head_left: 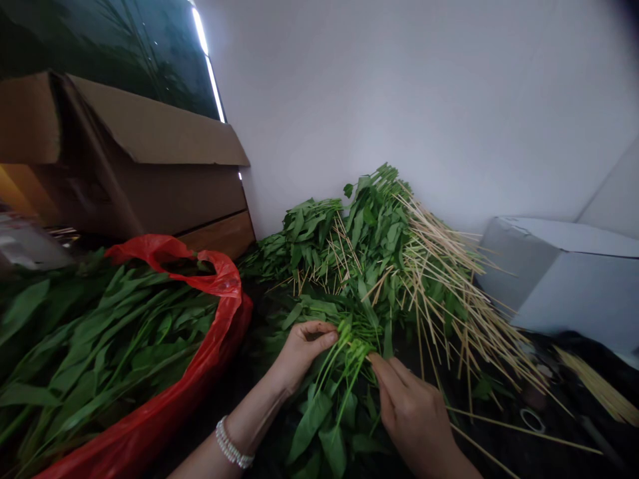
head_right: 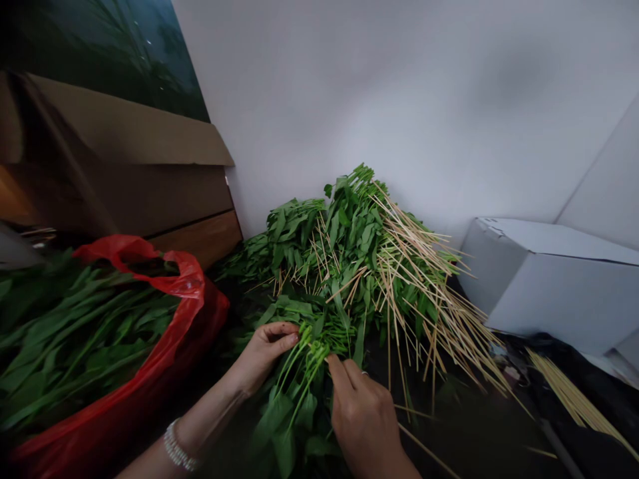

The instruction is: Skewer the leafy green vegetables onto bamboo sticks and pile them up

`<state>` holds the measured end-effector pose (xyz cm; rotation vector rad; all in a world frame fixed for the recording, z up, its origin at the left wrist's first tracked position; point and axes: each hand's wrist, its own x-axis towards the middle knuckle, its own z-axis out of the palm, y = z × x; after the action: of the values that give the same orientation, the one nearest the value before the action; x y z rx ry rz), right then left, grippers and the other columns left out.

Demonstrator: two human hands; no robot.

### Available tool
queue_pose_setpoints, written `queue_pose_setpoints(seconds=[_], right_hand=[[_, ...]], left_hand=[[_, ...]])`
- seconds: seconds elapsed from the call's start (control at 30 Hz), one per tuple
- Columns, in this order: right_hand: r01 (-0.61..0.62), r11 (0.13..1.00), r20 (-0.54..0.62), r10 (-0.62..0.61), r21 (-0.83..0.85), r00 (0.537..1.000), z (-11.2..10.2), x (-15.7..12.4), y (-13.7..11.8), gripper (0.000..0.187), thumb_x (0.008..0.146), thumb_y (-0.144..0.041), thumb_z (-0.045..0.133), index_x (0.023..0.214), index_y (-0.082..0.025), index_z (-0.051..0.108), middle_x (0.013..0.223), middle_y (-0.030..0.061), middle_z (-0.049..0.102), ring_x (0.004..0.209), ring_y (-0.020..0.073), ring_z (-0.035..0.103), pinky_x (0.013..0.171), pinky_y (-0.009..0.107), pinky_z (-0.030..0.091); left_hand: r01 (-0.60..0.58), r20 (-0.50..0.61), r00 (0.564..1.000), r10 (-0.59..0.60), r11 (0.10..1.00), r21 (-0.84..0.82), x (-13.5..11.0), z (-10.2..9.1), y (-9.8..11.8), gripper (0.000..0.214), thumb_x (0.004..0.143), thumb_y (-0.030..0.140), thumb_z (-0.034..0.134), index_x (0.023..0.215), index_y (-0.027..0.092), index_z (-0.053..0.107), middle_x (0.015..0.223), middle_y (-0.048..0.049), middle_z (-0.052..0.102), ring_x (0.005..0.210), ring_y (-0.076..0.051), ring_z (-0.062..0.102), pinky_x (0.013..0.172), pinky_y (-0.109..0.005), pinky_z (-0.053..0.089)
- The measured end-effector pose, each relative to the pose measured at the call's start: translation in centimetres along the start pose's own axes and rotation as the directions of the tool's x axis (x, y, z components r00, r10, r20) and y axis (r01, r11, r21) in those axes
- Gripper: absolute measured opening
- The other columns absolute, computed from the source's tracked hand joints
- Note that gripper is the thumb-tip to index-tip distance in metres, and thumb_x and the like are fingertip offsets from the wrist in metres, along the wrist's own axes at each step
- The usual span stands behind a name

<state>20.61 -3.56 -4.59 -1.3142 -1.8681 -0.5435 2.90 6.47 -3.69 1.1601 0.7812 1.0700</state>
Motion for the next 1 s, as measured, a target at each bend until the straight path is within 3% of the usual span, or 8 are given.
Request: queue_pose_setpoints(seconds=[0.3,0.43,0.6,0.87,1.0], right_hand=[[-0.004,1.000,0.030,0.003,0.018,1.000,0.4,-0.2,-0.1,0.034,0.089,-0.008,0.031,0.105,-0.011,0.061,0.076,0.0053,0.065,0.060,0.0134,0.063,0.056,0.023,0.049],[-0.023,0.998,-0.002,0.023,0.055,1.000,-0.1,0.2,0.2,0.027,0.091,-0.010,0.036,0.104,-0.013,0.059,0.076,0.0039,0.063,0.063,0.0128,0.062,0.061,0.023,0.047],[-0.050,0.992,-0.110,0.063,0.116,0.992,-2.0,0.4,1.3,0.012,0.089,-0.015,0.043,0.092,-0.017,0.055,0.067,-0.0003,0.056,0.053,0.0107,0.054,0.055,0.024,0.041],[-0.042,0.991,-0.403,0.090,0.127,0.911,-3.0,0.1,1.3,0.015,0.086,-0.012,0.042,0.080,-0.019,0.054,0.063,0.0003,0.055,0.057,0.0136,0.054,0.052,0.025,0.040],[-0.069,0.988,-0.405,0.120,0.140,0.906,-2.8,0.0,0.9,0.015,0.086,-0.014,0.042,0.080,-0.019,0.055,0.065,0.0015,0.057,0.060,0.0150,0.056,0.055,0.026,0.042]], left_hand=[[-0.008,0.015,1.000,0.008,0.999,0.042,-0.3,0.6,-0.2,0.024,0.057,0.032,0.085,0.069,0.015,0.073,0.068,0.0000,0.068,0.064,-0.012,0.058,0.067,-0.023,0.045],[-0.097,0.015,0.995,0.097,0.993,0.062,0.0,0.0,0.1,0.034,0.067,0.045,0.077,0.084,0.015,0.075,0.081,-0.0052,0.072,0.074,-0.017,0.062,0.073,-0.026,0.046],[-0.185,-0.084,0.977,0.194,0.977,0.103,0.5,-0.9,0.8,0.043,0.084,0.052,0.055,0.085,0.014,0.074,0.087,-0.0089,0.072,0.081,-0.019,0.061,0.070,-0.025,0.044],[-0.182,0.024,0.983,0.181,0.964,0.194,0.3,-0.5,0.8,0.037,0.086,0.046,0.055,0.092,0.013,0.070,0.082,-0.0065,0.069,0.071,-0.017,0.058,0.067,-0.025,0.043],[-0.263,0.079,0.964,0.255,0.861,0.436,0.1,-0.2,0.2,0.028,0.080,0.041,0.063,0.076,0.014,0.066,0.071,-0.0023,0.062,0.064,-0.014,0.053,0.061,-0.023,0.040]])
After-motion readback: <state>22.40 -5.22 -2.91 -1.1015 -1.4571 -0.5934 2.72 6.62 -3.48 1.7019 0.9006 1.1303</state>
